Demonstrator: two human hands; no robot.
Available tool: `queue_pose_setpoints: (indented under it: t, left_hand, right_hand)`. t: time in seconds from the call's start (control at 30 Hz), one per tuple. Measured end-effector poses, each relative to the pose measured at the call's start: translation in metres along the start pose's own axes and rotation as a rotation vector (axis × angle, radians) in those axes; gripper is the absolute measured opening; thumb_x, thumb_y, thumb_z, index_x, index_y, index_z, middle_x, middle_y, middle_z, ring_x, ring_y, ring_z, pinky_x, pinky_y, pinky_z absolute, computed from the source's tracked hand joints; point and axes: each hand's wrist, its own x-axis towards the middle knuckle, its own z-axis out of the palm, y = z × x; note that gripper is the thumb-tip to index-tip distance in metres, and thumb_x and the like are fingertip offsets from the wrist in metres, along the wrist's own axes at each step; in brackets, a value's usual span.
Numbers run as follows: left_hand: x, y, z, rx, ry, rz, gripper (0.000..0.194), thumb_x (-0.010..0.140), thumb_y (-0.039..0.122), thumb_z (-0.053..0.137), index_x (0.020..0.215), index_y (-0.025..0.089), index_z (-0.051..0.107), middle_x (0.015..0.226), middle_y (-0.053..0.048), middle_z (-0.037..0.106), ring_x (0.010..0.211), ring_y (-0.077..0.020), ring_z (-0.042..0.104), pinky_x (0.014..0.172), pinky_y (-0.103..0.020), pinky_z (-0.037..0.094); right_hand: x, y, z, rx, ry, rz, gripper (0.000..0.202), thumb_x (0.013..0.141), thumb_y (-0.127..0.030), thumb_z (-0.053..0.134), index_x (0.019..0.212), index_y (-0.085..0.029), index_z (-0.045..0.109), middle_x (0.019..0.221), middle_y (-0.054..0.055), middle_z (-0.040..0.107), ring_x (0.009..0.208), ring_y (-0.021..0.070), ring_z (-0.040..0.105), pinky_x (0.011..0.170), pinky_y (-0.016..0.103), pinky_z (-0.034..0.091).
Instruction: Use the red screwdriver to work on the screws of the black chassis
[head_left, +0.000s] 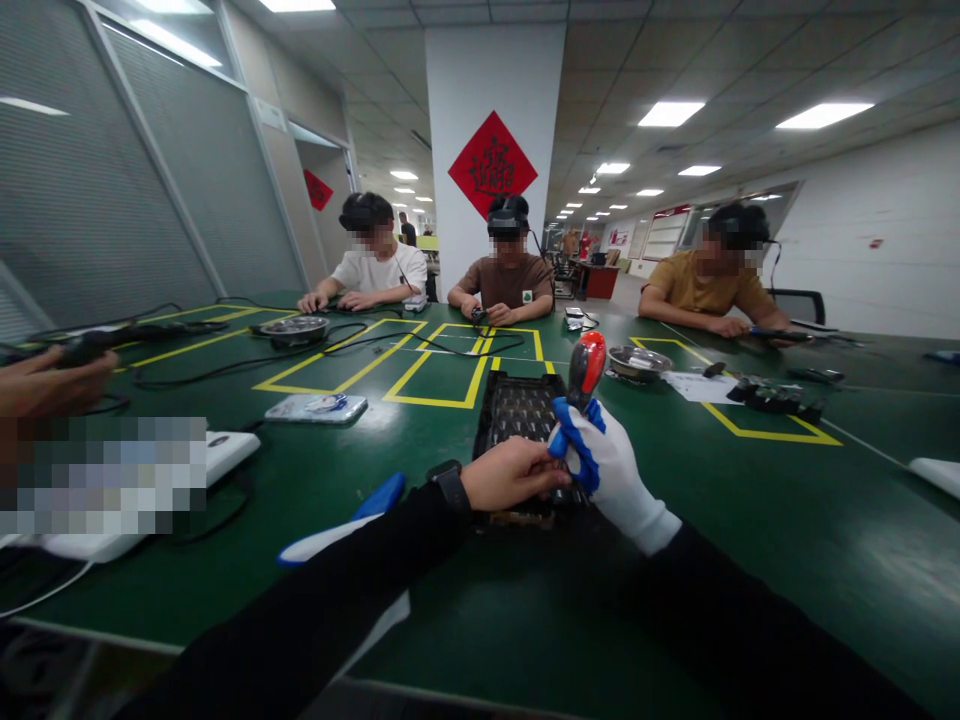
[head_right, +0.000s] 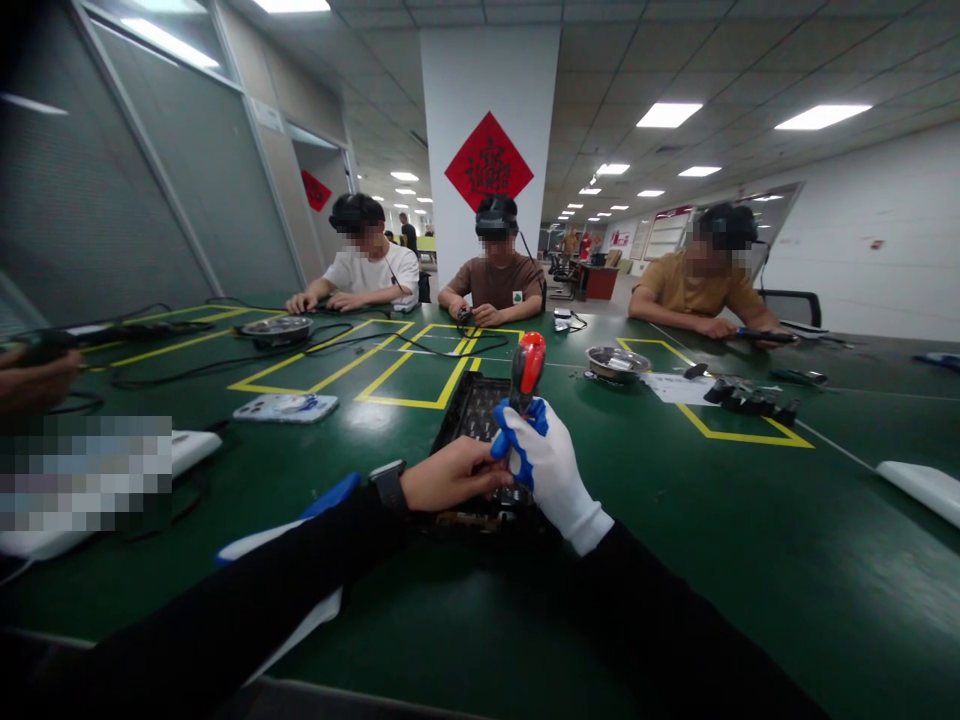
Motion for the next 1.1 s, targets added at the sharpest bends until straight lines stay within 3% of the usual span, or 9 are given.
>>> queue_pose_setpoints:
  t: [0.1, 0.17, 0.43, 0.57, 0.67, 0.77, 0.97, 1.1]
  left_hand:
    - [0.000, -0.001, 0.000, -0.007, -0.004, -0.003, 0.024, 0.086, 0.032, 0.045, 0.085, 0.011, 0.056, 0.063, 0.001, 0.056, 0.057, -0.0068, 0.051, 0.059, -0.016, 0.038]
    - [0.000, -0.001, 0.000, 0.002, 0.001, -0.009, 0.024, 0.086, 0.032, 0.045, 0.084, 0.011, 0.056, 0.063, 0.001, 0.057, 0.058, -0.0070, 0.051, 0.060, -0.016, 0.038]
    - [-0.001, 0.000, 0.000, 0.023, 0.000, 0.002, 0.026, 0.086, 0.033, 0.044, 0.077, 0.011, 0.054, 0.063, 0.000, 0.058, 0.058, -0.0074, 0.052, 0.059, -0.016, 0.038]
    - [0.000, 0.001, 0.000, -0.008, 0.002, 0.012, 0.024, 0.087, 0.032, 0.044, 0.084, 0.011, 0.055, 0.062, 0.001, 0.056, 0.057, -0.0067, 0.051, 0.058, -0.016, 0.038]
    - [-0.001, 0.000, 0.000, -0.018, 0.006, 0.010, 0.023, 0.087, 0.031, 0.044, 0.085, 0.011, 0.055, 0.061, 0.002, 0.055, 0.055, -0.0062, 0.050, 0.057, -0.015, 0.038]
    - [0.000, 0.000, 0.000, -0.013, 0.009, -0.004, 0.023, 0.086, 0.031, 0.044, 0.081, 0.011, 0.055, 0.061, 0.002, 0.055, 0.056, -0.0063, 0.050, 0.057, -0.016, 0.038]
    - [0.000, 0.002, -0.001, -0.006, -0.003, -0.010, 0.025, 0.086, 0.032, 0.045, 0.077, 0.011, 0.055, 0.063, 0.001, 0.057, 0.058, -0.0068, 0.050, 0.059, -0.016, 0.037]
    - [0.000, 0.000, -0.001, -0.015, -0.003, 0.015, 0.023, 0.086, 0.032, 0.044, 0.084, 0.011, 0.055, 0.062, 0.002, 0.056, 0.056, -0.0065, 0.049, 0.058, -0.016, 0.037]
  right_hand:
    - [-0.002, -0.001, -0.008, -0.070, -0.084, -0.096, 0.031, 0.072, -0.038, 0.061, 0.096, -0.018, 0.057, 0.064, -0.001, 0.060, 0.058, 0.0123, 0.055, 0.061, 0.027, 0.047]
    - [-0.002, -0.004, -0.010, -0.078, -0.118, -0.095, 0.029, 0.073, -0.036, 0.060, 0.095, -0.018, 0.058, 0.067, 0.001, 0.061, 0.061, 0.0131, 0.056, 0.061, 0.027, 0.048]
    - [0.000, -0.005, 0.005, 0.100, 0.010, 0.101, 0.025, 0.077, -0.043, 0.054, 0.080, -0.019, 0.049, 0.054, -0.003, 0.057, 0.046, 0.0095, 0.051, 0.045, 0.021, 0.042]
    - [0.000, -0.001, 0.000, 0.095, -0.013, 0.068, 0.027, 0.077, -0.044, 0.054, 0.084, -0.018, 0.051, 0.051, -0.004, 0.054, 0.044, 0.0091, 0.049, 0.044, 0.021, 0.041]
    - [-0.002, -0.003, -0.007, 0.043, -0.075, -0.004, 0.033, 0.075, -0.042, 0.056, 0.095, -0.016, 0.056, 0.060, 0.000, 0.059, 0.053, 0.0119, 0.054, 0.051, 0.025, 0.046]
    - [-0.003, -0.006, -0.008, -0.036, -0.090, -0.064, 0.030, 0.070, -0.039, 0.063, 0.090, -0.018, 0.059, 0.066, 0.002, 0.061, 0.060, 0.0140, 0.056, 0.056, 0.027, 0.048]
    - [-0.001, -0.007, 0.004, 0.084, 0.033, 0.058, 0.027, 0.077, -0.047, 0.052, 0.074, -0.020, 0.047, 0.053, -0.003, 0.056, 0.046, 0.0100, 0.050, 0.046, 0.023, 0.043]
    - [-0.002, -0.004, 0.000, 0.055, -0.012, 0.021, 0.026, 0.078, -0.042, 0.053, 0.085, -0.017, 0.052, 0.054, -0.003, 0.056, 0.047, 0.0095, 0.050, 0.045, 0.022, 0.042]
